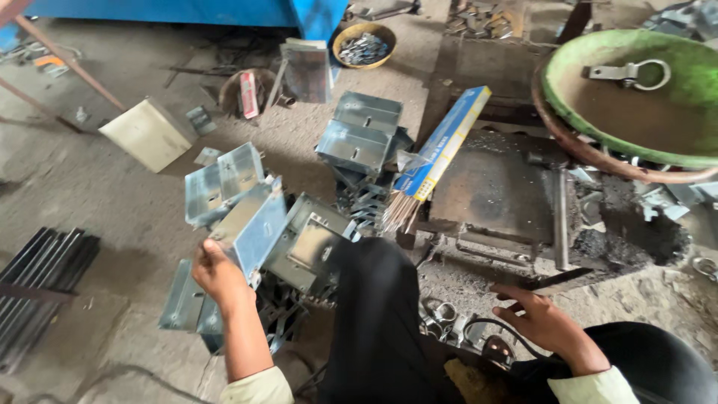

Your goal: The person welds metal components together to assemble metal boxes. The person places a metal plate on a jig, positions a metal handle, and uses a welding tool to fuse the pieces together before stacking the completed assemblies.

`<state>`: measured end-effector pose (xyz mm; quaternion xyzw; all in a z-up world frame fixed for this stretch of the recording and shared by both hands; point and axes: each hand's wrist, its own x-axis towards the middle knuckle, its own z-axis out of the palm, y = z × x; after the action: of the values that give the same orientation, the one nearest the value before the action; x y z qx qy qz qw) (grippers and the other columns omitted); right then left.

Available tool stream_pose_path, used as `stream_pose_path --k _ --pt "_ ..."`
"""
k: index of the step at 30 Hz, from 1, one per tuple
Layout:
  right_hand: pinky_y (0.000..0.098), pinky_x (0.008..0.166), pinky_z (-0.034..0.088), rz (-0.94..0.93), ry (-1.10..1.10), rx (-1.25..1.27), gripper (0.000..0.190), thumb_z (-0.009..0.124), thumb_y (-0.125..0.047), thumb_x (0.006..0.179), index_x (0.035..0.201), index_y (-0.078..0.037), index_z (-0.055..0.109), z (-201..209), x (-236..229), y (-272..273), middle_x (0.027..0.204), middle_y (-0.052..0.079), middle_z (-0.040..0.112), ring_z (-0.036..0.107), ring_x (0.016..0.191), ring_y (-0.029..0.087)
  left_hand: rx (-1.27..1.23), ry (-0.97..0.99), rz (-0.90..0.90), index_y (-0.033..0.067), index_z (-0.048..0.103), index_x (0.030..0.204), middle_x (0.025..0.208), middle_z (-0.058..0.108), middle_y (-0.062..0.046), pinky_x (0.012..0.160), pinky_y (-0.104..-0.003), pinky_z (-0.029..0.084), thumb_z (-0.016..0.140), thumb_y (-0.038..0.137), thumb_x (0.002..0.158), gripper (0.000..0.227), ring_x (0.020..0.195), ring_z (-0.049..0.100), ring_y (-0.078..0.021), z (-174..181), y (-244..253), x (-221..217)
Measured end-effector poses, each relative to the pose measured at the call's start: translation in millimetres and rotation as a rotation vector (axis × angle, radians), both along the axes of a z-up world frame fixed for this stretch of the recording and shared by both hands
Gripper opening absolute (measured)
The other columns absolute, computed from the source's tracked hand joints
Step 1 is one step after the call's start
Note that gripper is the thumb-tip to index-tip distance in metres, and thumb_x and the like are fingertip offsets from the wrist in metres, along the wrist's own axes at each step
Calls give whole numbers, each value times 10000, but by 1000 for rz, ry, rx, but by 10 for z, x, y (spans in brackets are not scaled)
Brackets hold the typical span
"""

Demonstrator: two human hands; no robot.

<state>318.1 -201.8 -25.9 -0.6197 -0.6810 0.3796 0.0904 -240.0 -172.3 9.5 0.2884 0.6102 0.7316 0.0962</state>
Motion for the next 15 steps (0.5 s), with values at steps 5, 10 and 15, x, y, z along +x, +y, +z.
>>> stream_pose_path --k 5,10,15 --pt "405 891 600 -12 -33 106 529 716 -410 876 1352 -202 620 -163 26 6 1194 110 757 776 1030 241 109 -571 -437 97 674 996 813 630 21 625 -267 438 566 195 1062 160 708 573 -96 372 604 739" --pt "469 900 530 17 -139 191 507 739 -348 894 1344 -144 628 -162 11 -57 1171 182 725 666 1085 376 32 -208 -935 34 591 938 738 603 6 573 -268 417 697 188 1050 218 642 524 -90 480 1068 2295" --pt "443 909 547 -32 -48 161 519 712 -332 896 1368 -150 596 -26 36 -69 1196 175 713 702 1069 356 -175 882 -932 56 729 977 926 733 -163 791 -483 513 853 168 766 269 896 684 -355 187 941 3875"
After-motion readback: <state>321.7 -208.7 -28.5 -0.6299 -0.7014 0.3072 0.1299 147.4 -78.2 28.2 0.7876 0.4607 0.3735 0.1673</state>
